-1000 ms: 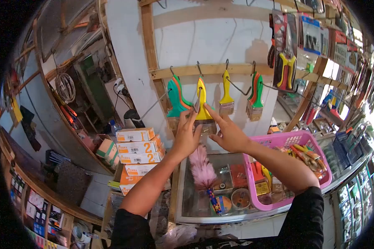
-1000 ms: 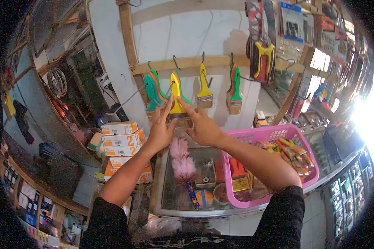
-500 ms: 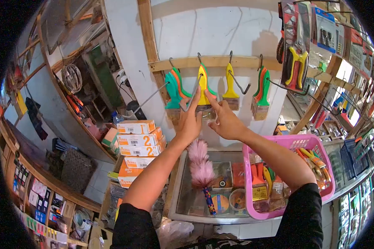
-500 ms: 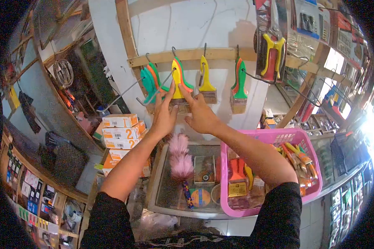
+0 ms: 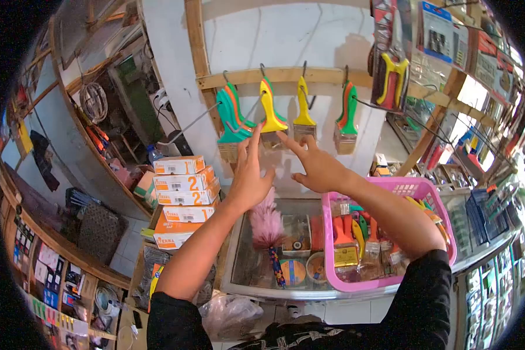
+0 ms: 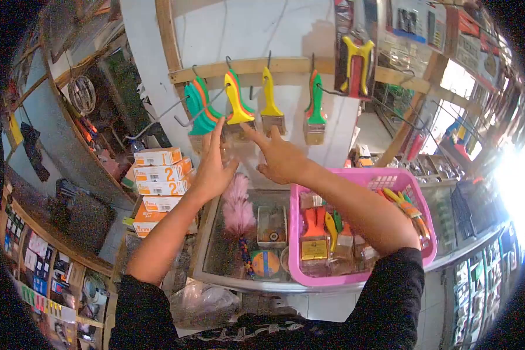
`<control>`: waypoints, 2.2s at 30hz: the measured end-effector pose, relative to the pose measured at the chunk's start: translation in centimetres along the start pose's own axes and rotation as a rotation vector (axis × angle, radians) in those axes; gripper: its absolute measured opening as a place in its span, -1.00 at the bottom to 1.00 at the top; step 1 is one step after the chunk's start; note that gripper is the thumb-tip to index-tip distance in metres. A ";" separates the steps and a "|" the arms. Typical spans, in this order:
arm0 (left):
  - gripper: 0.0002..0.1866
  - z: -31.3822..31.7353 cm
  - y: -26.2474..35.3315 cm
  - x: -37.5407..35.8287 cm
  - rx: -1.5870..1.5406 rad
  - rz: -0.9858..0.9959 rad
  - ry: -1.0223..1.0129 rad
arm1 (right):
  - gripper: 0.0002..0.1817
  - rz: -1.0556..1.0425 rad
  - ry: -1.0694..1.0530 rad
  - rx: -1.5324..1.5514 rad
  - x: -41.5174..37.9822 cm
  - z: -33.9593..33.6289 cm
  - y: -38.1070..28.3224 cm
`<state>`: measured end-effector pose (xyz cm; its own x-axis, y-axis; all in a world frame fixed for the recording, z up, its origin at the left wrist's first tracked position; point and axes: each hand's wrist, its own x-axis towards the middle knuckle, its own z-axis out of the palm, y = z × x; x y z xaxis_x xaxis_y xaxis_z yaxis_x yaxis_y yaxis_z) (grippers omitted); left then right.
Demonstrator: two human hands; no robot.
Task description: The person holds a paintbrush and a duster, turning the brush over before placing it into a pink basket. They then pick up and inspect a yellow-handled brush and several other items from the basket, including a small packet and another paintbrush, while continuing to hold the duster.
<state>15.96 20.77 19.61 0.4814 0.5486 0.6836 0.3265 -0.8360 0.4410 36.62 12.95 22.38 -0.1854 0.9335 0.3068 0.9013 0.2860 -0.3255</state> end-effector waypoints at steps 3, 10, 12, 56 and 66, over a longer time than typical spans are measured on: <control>0.02 -0.2 2.4 -1.5 -0.080 -0.027 -0.144 | 0.17 0.018 -0.101 -0.062 -2.7 -1.6 -1.1; -0.08 0.4 10.1 -6.3 -0.257 -0.071 -0.360 | 0.10 0.014 -0.198 -0.188 -11.2 -3.4 -2.3; -0.10 1.0 11.8 -8.0 -0.308 -0.098 -0.410 | 0.08 0.058 -0.181 -0.168 -13.7 -4.1 -2.6; -0.67 13.2 15.9 -16.0 0.120 -0.115 0.031 | -0.42 0.079 -0.178 0.138 -19.7 6.5 8.6; -0.74 12.9 16.0 -15.9 0.071 -0.117 0.030 | -0.25 0.092 -0.384 0.129 -19.3 6.3 7.6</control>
<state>24.00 -1.23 8.34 0.4130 0.6407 0.6473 0.4362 -0.7630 0.4769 44.53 -1.56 8.32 -0.2609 0.9623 -0.0772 0.8690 0.1993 -0.4528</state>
